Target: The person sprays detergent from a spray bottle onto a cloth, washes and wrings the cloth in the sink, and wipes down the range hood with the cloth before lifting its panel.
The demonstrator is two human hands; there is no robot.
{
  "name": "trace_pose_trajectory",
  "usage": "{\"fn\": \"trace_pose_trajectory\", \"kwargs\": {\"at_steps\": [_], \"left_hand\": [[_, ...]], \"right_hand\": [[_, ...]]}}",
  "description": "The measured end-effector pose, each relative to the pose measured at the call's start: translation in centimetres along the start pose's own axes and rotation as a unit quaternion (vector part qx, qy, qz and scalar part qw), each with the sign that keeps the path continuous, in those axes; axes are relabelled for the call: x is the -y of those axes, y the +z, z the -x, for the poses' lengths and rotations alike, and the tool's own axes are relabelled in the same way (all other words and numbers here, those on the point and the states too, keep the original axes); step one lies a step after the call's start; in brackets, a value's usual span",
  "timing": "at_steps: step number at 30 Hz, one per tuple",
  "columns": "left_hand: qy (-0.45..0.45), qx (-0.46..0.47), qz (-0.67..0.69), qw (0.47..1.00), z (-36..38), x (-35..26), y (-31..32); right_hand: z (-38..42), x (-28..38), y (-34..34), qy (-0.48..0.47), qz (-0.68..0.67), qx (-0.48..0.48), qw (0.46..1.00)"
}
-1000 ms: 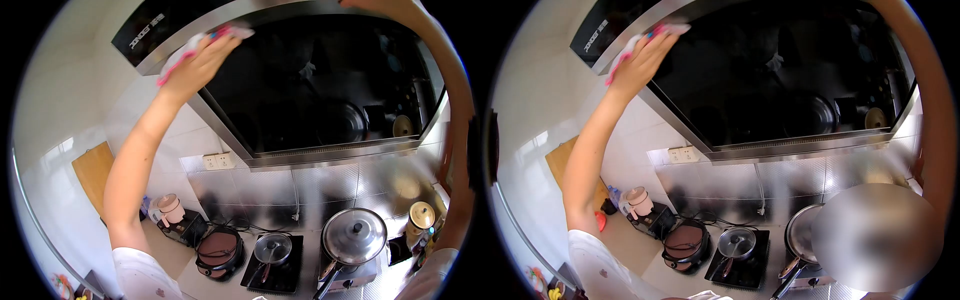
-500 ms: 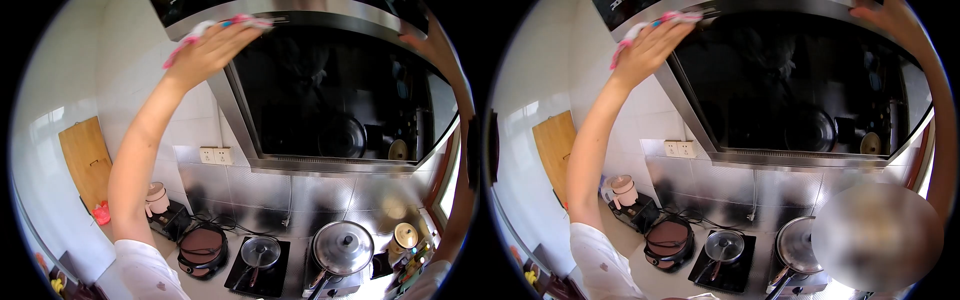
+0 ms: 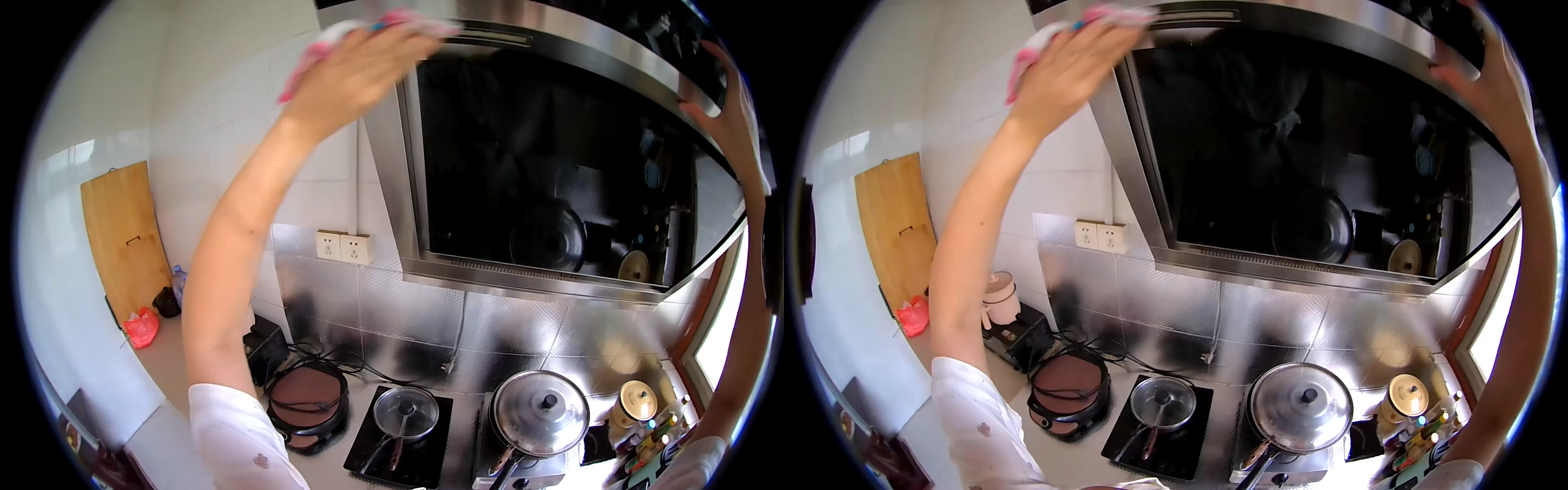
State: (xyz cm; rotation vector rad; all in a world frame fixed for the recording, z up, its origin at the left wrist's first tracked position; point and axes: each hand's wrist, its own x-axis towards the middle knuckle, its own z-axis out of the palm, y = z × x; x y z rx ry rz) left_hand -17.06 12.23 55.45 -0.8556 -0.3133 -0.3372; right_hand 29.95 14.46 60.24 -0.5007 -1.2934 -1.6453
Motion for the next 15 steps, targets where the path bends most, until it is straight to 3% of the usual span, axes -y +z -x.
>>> {"fn": "trace_pose_trajectory", "kwargs": {"at_steps": [1, 3, 4, 6, 10, 12, 13, 15], "left_hand": [[0.01, -0.046, 0.006, 0.999, -2.6, -0.6, -0.3], [0.027, -0.157, -0.077, 0.984, -3.4, -0.8, 1.0], [0.022, -0.159, -0.078, 0.984, -2.7, -0.7, 1.1], [0.026, -0.023, -0.041, 0.999, 0.1, 0.1, 1.1], [-0.045, 0.005, -0.072, 0.996, 5.6, -0.2, 0.7], [-0.152, -0.012, 0.105, 0.983, 5.0, -1.1, 0.2], [-0.152, -0.011, 0.106, 0.983, 4.8, -1.7, 0.3], [-0.254, -0.053, 0.159, 0.953, 4.6, -3.5, 1.0]], "right_hand": [[0.0, 0.1, -0.2, -0.037, 0.063, -0.024, 0.997], [-0.1, 1.0, -0.6, -0.032, 0.065, -0.029, 0.997], [-0.2, 1.4, -0.7, -0.032, 0.057, -0.031, 0.997], [-0.8, 3.7, -1.7, -0.06, 0.062, -0.032, 0.996], [-1.6, 9.6, -2.6, -0.131, 0.025, -0.008, 0.991], [-1.4, 11.7, -1.9, -0.183, -0.035, 0.013, 0.982], [-1.6, 13.6, -1.9, -0.175, -0.072, 0.011, 0.982], [-1.3, 15.8, -0.3, -0.176, -0.114, 0.012, 0.978]]}}
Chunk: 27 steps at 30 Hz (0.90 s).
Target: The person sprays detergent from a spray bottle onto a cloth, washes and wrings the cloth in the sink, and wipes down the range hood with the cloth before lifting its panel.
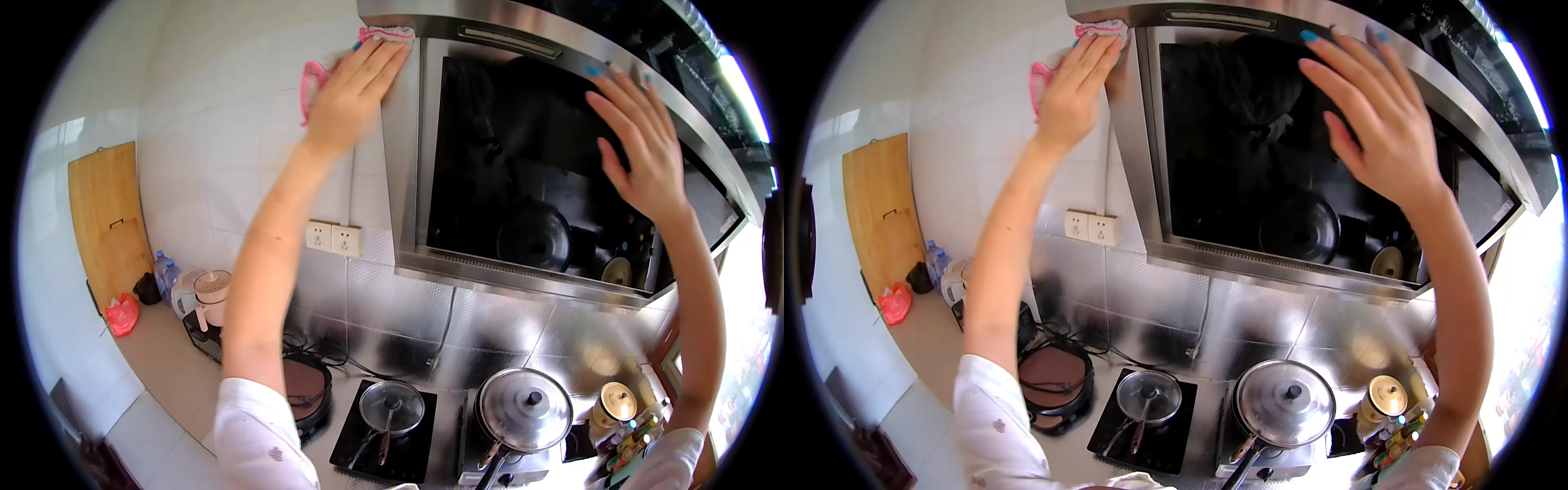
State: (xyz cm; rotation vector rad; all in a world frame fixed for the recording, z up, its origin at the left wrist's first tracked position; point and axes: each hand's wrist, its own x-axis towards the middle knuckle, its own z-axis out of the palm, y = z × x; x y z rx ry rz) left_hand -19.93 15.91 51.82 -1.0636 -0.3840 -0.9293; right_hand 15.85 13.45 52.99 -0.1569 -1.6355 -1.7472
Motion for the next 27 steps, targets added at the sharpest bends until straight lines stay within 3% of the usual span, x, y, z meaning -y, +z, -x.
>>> {"fn": "trace_pose_trajectory", "kwargs": {"at_steps": [1, 4, 9, 12, 14, 16, 19, 21, 23, 27], "left_hand": [[-0.061, -0.025, 0.023, 0.998, 0.6, -1.7, 0.7], [-0.12, -0.018, 0.035, 0.992, 4.2, -5.6, 1.9], [-0.093, 0.108, 0.054, 0.988, 12.9, -10.6, 1.6], [-0.059, 0.106, 0.021, 0.992, 10.7, -9.5, 2.4], [-0.086, 0.058, -0.028, 0.994, 4.9, -7.4, 2.4], [-0.105, -0.058, -0.013, 0.993, 0.0, -4.8, 3.1], [-0.092, -0.111, 0.025, 0.989, 1.1, -4.3, 4.5], [-0.124, -0.044, 0.046, 0.99, 4.6, -6.6, 4.3], [-0.064, 0.083, 0.029, 0.994, 9.5, -9.5, 3.6], [-0.025, 0.085, 0.011, 0.996, 12.7, -9.7, 3.5]], "right_hand": [[-0.2, 1.0, 0.6, 0.008, 0.02, 0.003, 1.0], [0.3, 2.7, 2.7, 0.005, 0.022, -0.031, 0.999], [1.6, 4.9, 5.3, 0.108, -0.007, -0.014, 0.994], [2.2, 5.1, 6.9, 0.14, 0.009, -0.002, 0.99], [2.7, 5.1, 8.0, 0.144, 0.021, -0.02, 0.989], [3.3, 5.0, 8.9, 0.148, 0.016, -0.026, 0.989], [3.5, 5.2, 9.9, 0.162, 0.027, -0.043, 0.986], [3.6, 5.2, 10.4, 0.169, 0.032, -0.05, 0.984], [3.7, 5.3, 10.6, 0.159, 0.048, -0.059, 0.984], [3.2, 5.3, 9.9, 0.15, 0.039, -0.078, 0.985]]}}
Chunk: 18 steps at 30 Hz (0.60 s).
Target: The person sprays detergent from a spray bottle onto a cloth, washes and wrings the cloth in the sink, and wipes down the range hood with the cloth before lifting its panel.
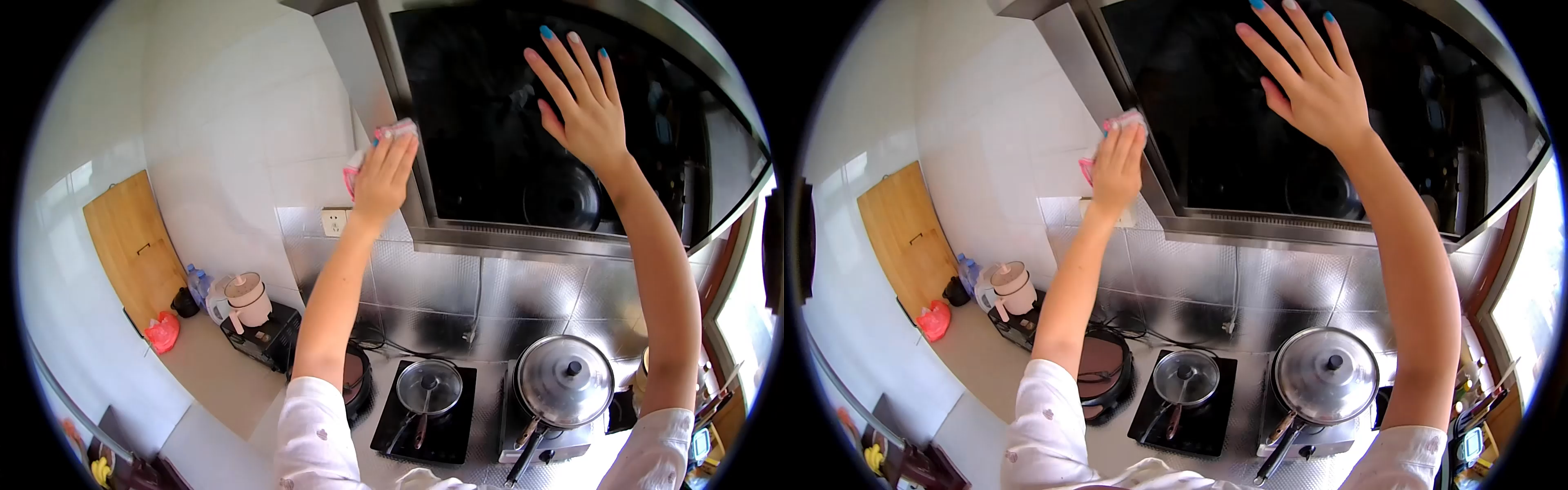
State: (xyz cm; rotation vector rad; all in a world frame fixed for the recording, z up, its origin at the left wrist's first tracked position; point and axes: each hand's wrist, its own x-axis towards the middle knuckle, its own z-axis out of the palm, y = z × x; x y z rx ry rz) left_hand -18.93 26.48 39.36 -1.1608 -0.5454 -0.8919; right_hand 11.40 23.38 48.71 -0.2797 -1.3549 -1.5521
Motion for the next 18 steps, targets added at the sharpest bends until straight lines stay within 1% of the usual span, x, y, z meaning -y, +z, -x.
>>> {"fn": "trace_pose_trajectory", "kwargs": {"at_steps": [1, 2, 3, 5, 7, 9, 10, 12, 13, 14, 15, 16, 17, 18], "left_hand": [[-0.001, 0.002, -0.001, 1.0, -0.1, 0.4, -0.2], [0.002, -0.029, -0.014, 0.999, -1.8, 1.3, -0.4], [-0.006, -0.031, 0.012, 0.999, -3.7, 2.3, -0.6], [0.0, -0.066, -0.033, 0.997, -9.4, 4.3, -2.1], [0.066, -0.116, -0.044, 0.99, -12.9, 6.0, -2.8], [0.109, -0.101, -0.101, 0.984, -12.7, 6.4, -2.9], [0.119, -0.091, -0.096, 0.984, -12.4, 6.3, -3.2], [0.149, -0.012, -0.12, 0.981, -11.7, 6.0, -4.0], [0.155, -0.004, -0.117, 0.981, -10.7, 5.6, -4.2], [0.187, 0.075, -0.073, 0.977, -9.0, 5.1, -4.1], [0.218, 0.153, -0.03, 0.964, -7.4, 4.6, -4.0], [0.268, 0.197, -0.023, 0.943, -5.5, 3.7, -4.3], [0.32, 0.24, -0.017, 0.916, -4.5, 3.0, -4.7], [0.331, 0.242, -0.016, 0.912, -4.4, 3.2, -4.4]], "right_hand": [[0.2, 0.1, 0.0, 0.004, -0.002, 0.004, 1.0], [0.2, -0.1, 0.2, 0.001, -0.001, 0.001, 1.0], [0.2, -0.1, 0.3, 0.0, 0.0, -0.003, 1.0], [-0.2, 0.2, -0.2, 0.005, 0.003, -0.008, 1.0], [-0.2, 0.1, -0.7, -0.009, 0.018, 0.043, 0.999], [-0.4, 0.0, -1.2, 0.0, 0.024, 0.069, 0.997], [-0.4, 0.1, -1.3, -0.003, 0.029, 0.091, 0.995], [-0.4, 0.2, -1.2, 0.002, 0.008, 0.057, 0.998], [-0.4, 0.2, -1.1, 0.002, 0.007, 0.049, 0.999], [-0.2, 0.2, -0.9, 0.01, 0.004, 0.053, 0.999], [-0.1, 0.1, -0.5, 0.004, -0.005, 0.026, 1.0], [0.0, 0.1, -0.6, -0.001, -0.014, -0.001, 1.0], [-0.1, 0.2, -1.2, 0.0, -0.012, 0.017, 1.0], [-0.1, 0.2, -1.5, 0.002, -0.028, 0.021, 0.999]]}}
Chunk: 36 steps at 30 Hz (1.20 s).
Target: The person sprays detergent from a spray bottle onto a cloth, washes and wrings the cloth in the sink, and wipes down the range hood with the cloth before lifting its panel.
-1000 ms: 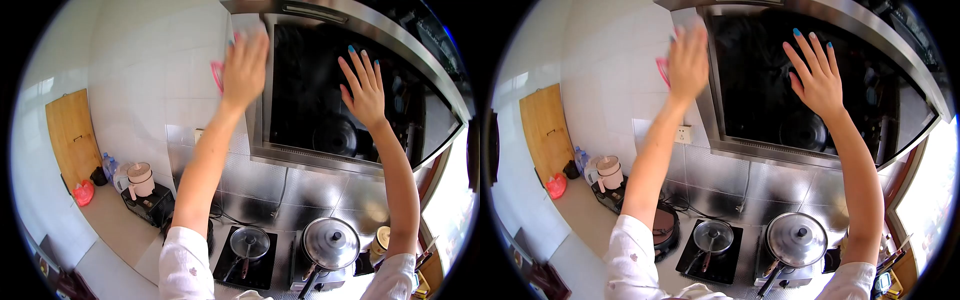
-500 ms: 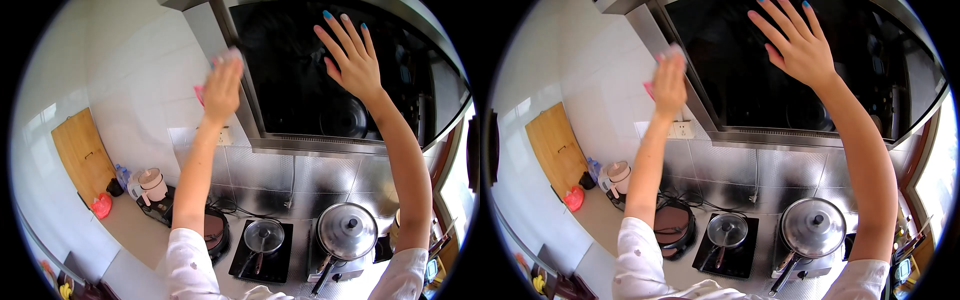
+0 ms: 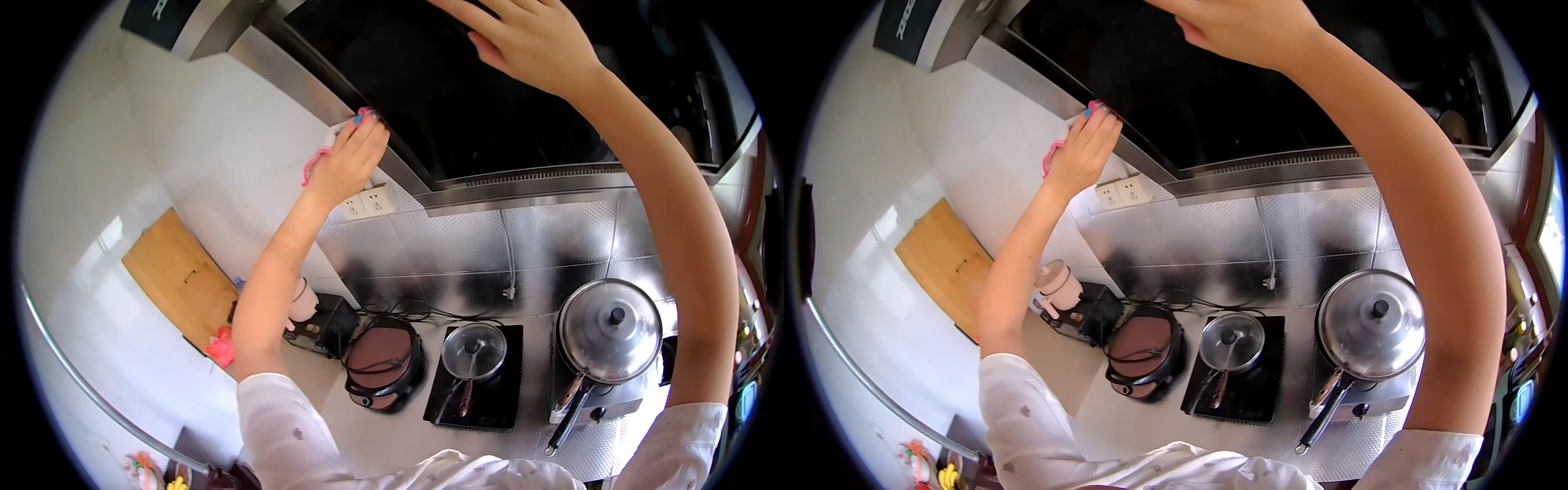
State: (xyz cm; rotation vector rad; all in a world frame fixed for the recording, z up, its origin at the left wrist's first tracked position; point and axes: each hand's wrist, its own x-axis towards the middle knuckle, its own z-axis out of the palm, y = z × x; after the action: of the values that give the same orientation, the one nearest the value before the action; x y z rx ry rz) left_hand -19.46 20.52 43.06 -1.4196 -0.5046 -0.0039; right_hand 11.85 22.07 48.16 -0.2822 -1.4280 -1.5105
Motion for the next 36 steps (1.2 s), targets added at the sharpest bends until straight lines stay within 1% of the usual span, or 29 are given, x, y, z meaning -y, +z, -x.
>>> {"fn": "trace_pose_trajectory", "kwargs": {"at_steps": [2, 4, 5, 6, 7, 8, 9, 10, 11, 12, 13, 15, 16, 18, 19, 21, 23, 25, 26, 28, 30, 31, 32, 33, 34, 35, 36], "left_hand": [[0.032, -0.011, 0.01, 0.999, -0.1, 1.3, 0.1], [0.025, -0.062, -0.057, 0.996, -0.1, 6.0, -0.6], [0.0, -0.082, -0.078, 0.994, -1.2, 8.8, -2.7], [-0.025, -0.102, -0.097, 0.99, -2.4, 11.0, -4.5], [-0.015, -0.095, -0.094, 0.991, -2.7, 12.0, -5.0], [0.0, -0.102, -0.076, 0.992, -2.9, 12.6, -5.3], [0.013, -0.111, -0.058, 0.992, -3.1, 12.8, -5.3], [0.017, -0.108, -0.052, 0.993, -3.2, 12.2, -5.0], [-0.027, -0.136, -0.039, 0.99, -3.2, 11.0, -4.4], [-0.072, -0.163, -0.026, 0.984, -3.0, 9.8, -3.8], [-0.071, -0.16, -0.019, 0.984, -2.5, 8.5, -2.9], [0.036, -0.079, 0.035, 0.996, -1.3, 5.6, -0.6], [0.04, -0.078, 0.044, 0.995, -0.9, 3.7, 0.7], [0.037, -0.01, 0.076, 0.996, -0.4, 0.7, 2.4], [0.039, -0.012, 0.082, 0.996, -0.5, 0.9, 2.1], [0.158, -0.005, 0.022, 0.987, -0.8, 3.8, 0.7], [0.097, -0.046, -0.008, 0.994, -1.2, 8.0, -0.7], [0.083, -0.081, -0.057, 0.992, -2.4, 9.5, -2.6], [0.08, -0.082, -0.055, 0.992, -2.3, 9.0, -2.0], [-0.007, -0.137, -0.047, 0.99, -1.9, 7.2, -0.4], [0.028, -0.152, -0.028, 0.988, -0.6, 4.2, 2.9], [0.055, -0.132, 0.023, 0.989, 0.2, 1.8, 4.5], [0.063, -0.059, 0.1, 0.991, 0.7, -0.5, 5.7], [0.063, -0.059, 0.13, 0.988, 1.3, -3.1, 7.3], [0.064, -0.017, 0.212, 0.975, 1.9, -5.3, 9.3], [0.111, 0.006, 0.2, 0.973, 1.7, -7.3, 9.7], [0.119, 0.084, 0.189, 0.971, 1.7, -8.8, 9.4]], "right_hand": [[0.2, -0.3, -0.5, -0.008, -0.015, -0.001, 1.0], [0.6, -0.3, -1.3, 0.008, -0.029, 0.012, 0.999], [0.9, -0.1, -1.7, 0.016, -0.042, 0.023, 0.999], [1.6, 0.4, -2.5, 0.052, -0.068, 0.037, 0.996], [2.5, 1.4, -3.1, 0.111, -0.102, -0.01, 0.988], [3.9, 2.5, -3.6, 0.15, -0.154, -0.008, 0.977], [5.6, 3.6, -4.2, 0.187, -0.203, -0.004, 0.961], [7.7, 5.0, -4.6, 0.197, -0.205, 0.018, 0.959], [9.6, 6.8, -5.2, 0.206, -0.209, 0.041, 0.955], [10.6, 8.7, -6.5, 0.228, -0.242, 0.034, 0.943], [12.0, 10.5, -7.6, 0.245, -0.274, 0.074, 0.927], [14.5, 13.9, -9.6, 0.293, -0.333, 0.117, 0.889], [15.6, 15.5, -10.2, 0.312, -0.366, 0.124, 0.868], [17.3, 17.8, -11.3, 0.333, -0.394, 0.143, 0.844], [18.0, 18.7, -11.9, 0.34, -0.408, 0.159, 0.832], [19.1, 19.7, -12.8, 0.341, -0.415, 0.168, 0.827], [19.9, 19.8, -13.1, 0.34, -0.412, 0.185, 0.825], [20.3, 20.0, -12.9, 0.355, -0.413, 0.19, 0.817], [20.6, 20.0, -12.7, 0.361, -0.415, 0.199, 0.811], [20.9, 20.5, -12.8, 0.374, -0.407, 0.207, 0.807], [21.3, 20.9, -13.0, 0.385, -0.4, 0.222, 0.801], [21.7, 21.2, -13.1, 0.382, -0.398, 0.228, 0.802], [22.0, 21.3, -13.2, 0.384, -0.393, 0.233, 0.802], [22.1, 21.5, -13.3, 0.387, -0.39, 0.238, 0.801], [22.2, 21.5, -13.3, 0.387, -0.389, 0.239, 0.802], [22.4, 21.5, -13.4, 0.379, -0.392, 0.25, 0.8], [22.5, 21.6, -13.5, 0.372, -0.396, 0.26, 0.798]]}}
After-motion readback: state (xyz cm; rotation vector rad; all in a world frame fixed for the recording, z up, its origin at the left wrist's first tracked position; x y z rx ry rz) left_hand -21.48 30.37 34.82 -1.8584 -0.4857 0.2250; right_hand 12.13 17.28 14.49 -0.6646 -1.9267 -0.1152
